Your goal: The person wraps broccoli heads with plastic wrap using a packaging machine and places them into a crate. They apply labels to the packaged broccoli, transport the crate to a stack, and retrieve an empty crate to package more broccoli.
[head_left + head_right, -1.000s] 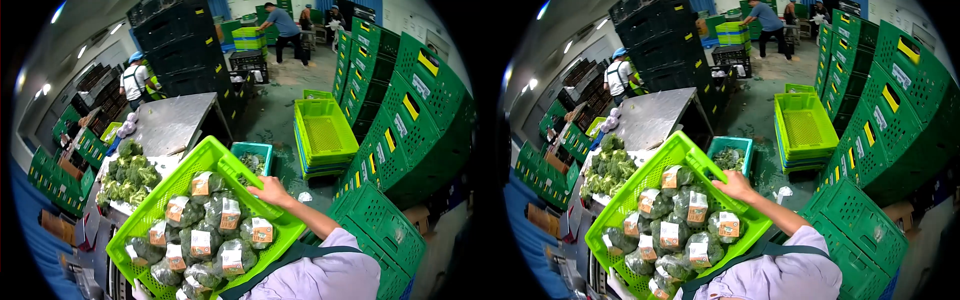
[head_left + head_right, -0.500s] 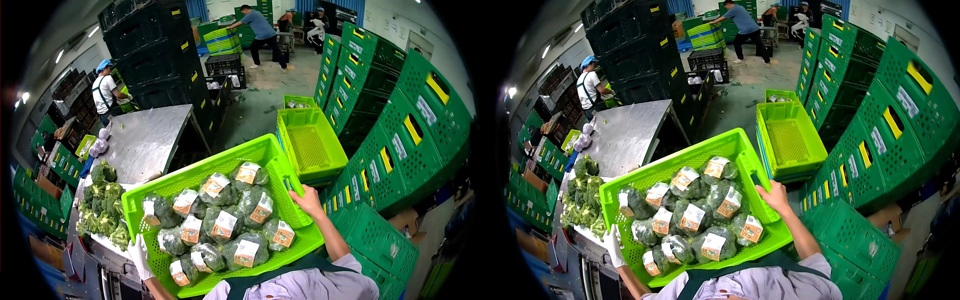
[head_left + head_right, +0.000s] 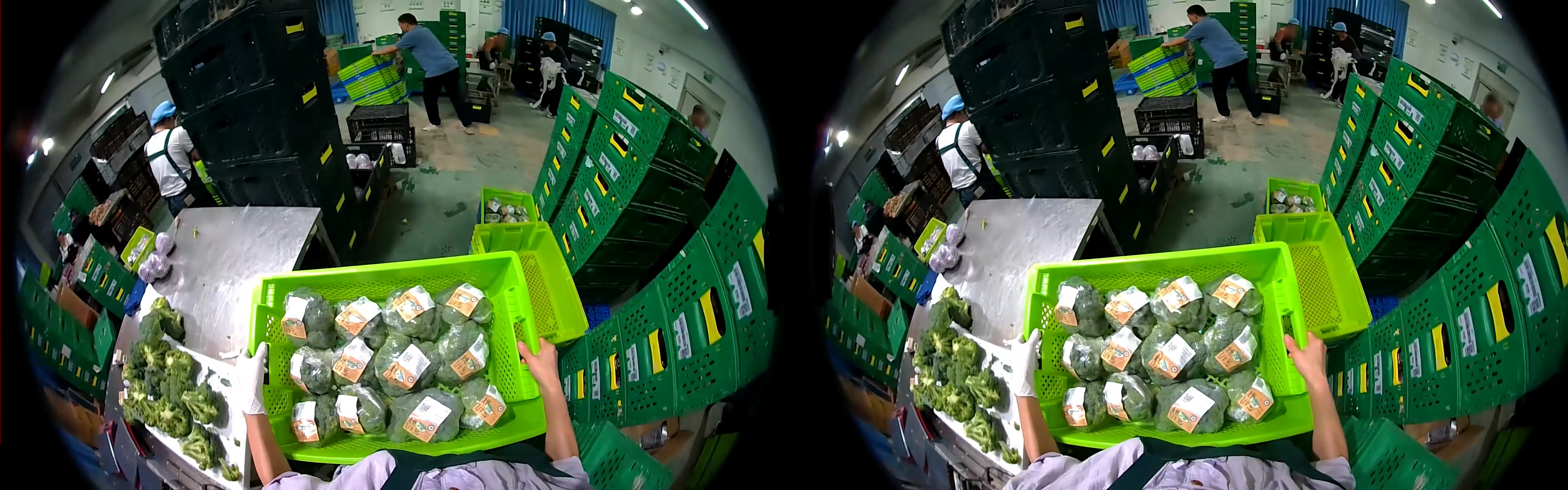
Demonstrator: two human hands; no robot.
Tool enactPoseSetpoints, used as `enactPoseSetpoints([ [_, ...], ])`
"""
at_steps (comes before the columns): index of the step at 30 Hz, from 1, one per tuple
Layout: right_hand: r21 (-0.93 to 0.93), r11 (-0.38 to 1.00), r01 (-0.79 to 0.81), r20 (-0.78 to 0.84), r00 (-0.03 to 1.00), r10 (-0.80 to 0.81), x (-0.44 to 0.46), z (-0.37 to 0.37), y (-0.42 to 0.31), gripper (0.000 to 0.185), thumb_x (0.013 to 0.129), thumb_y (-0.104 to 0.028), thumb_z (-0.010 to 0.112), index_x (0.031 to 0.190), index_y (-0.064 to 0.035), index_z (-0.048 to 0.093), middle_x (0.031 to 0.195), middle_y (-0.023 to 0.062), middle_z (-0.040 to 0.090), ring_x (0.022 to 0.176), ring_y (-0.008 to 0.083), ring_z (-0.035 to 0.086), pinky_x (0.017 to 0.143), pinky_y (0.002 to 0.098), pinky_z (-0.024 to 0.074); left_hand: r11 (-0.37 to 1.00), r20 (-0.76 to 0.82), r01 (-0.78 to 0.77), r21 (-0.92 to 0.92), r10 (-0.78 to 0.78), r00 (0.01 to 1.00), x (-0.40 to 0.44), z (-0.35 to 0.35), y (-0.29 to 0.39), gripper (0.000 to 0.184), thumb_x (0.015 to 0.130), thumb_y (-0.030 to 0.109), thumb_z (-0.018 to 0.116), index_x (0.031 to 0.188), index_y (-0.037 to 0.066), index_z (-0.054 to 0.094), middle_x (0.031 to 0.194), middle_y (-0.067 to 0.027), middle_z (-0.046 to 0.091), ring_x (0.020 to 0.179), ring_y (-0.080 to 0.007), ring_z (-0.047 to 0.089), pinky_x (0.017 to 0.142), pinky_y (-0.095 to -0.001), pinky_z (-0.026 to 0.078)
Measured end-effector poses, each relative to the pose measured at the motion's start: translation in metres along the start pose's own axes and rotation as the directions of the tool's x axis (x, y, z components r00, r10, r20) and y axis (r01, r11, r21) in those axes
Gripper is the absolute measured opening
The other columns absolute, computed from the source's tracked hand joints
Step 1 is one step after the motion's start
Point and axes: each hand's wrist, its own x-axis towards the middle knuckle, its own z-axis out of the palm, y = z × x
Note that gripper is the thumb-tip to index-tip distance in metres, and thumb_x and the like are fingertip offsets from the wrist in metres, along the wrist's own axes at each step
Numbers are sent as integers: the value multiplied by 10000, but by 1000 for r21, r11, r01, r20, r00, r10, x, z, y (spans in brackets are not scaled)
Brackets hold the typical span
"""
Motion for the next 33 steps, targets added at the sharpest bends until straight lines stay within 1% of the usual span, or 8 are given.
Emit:
enactPoseSetpoints([
  [7,40,999,-14,23,1000,13,84,-3,-1,198,785,-163,679,831,15,606,662,47,622,544,95,560,504,255,452,980,-10,-104,-167,104,995,59,76,14,252,829,231,612,939,4,604,621,-7,548,467,-76,459,437,-243,373],
  [13,-88,995,40,60,998,-35,206,-1,-1,206,776,-165,687,851,13,615,685,84,642,559,121,594,510,272,464,989,-120,-66,-129,50,991,76,150,82,225,831,268,611,815,43,620,563,13,517,413,-55,441,382,-230,333],
  [17,-21,999,26,90,996,-24,284,-3,-3,244,756,-185,704,876,8,615,705,106,650,565,156,619,509,288,477,997,-112,22,-68,-30,993,101,181,130,307,794,277,640,945,9,625,614,-22,566,479,-93,499,449,-257,404],
  [21,-9,1000,-8,57,998,8,331,-2,14,322,735,-294,718,811,-2,604,613,118,630,531,222,628,534,344,493,999,-98,-2,-53,-3,995,113,203,176,285,803,258,632,959,19,627,607,-14,560,474,-87,494,443,-253,402],
  [26,8,1000,-29,33,999,28,373,-8,38,323,728,-298,724,806,-10,600,609,118,629,532,223,627,535,352,491,999,-74,-48,11,49,996,142,247,217,294,804,239,627,1007,27,629,616,-13,571,451,-77,481,421,-245,388],
  [27,25,999,-31,16,999,30,378,-12,35,317,727,-292,724,805,-11,600,611,117,630,533,223,627,535,352,490,994,-71,-104,-31,101,992,146,257,224,216,826,244,611,909,44,603,587,15,512,435,-64,444,405,-232,359],
  [30,28,999,-39,-23,999,39,399,-26,29,305,726,-274,726,806,-10,596,620,113,633,534,220,625,532,352,486,986,-51,-165,-6,165,985,165,287,247,232,818,252,615,922,45,599,594,12,516,437,-68,450,411,-234,367],
  [33,29,998,-47,-88,995,50,410,-35,17,305,728,-262,726,806,-4,584,657,122,639,545,217,625,525,349,479,990,-26,-112,84,114,993,173,310,289,268,810,298,622,871,37,614,582,11,523,469,-68,472,437,-231,377],
])
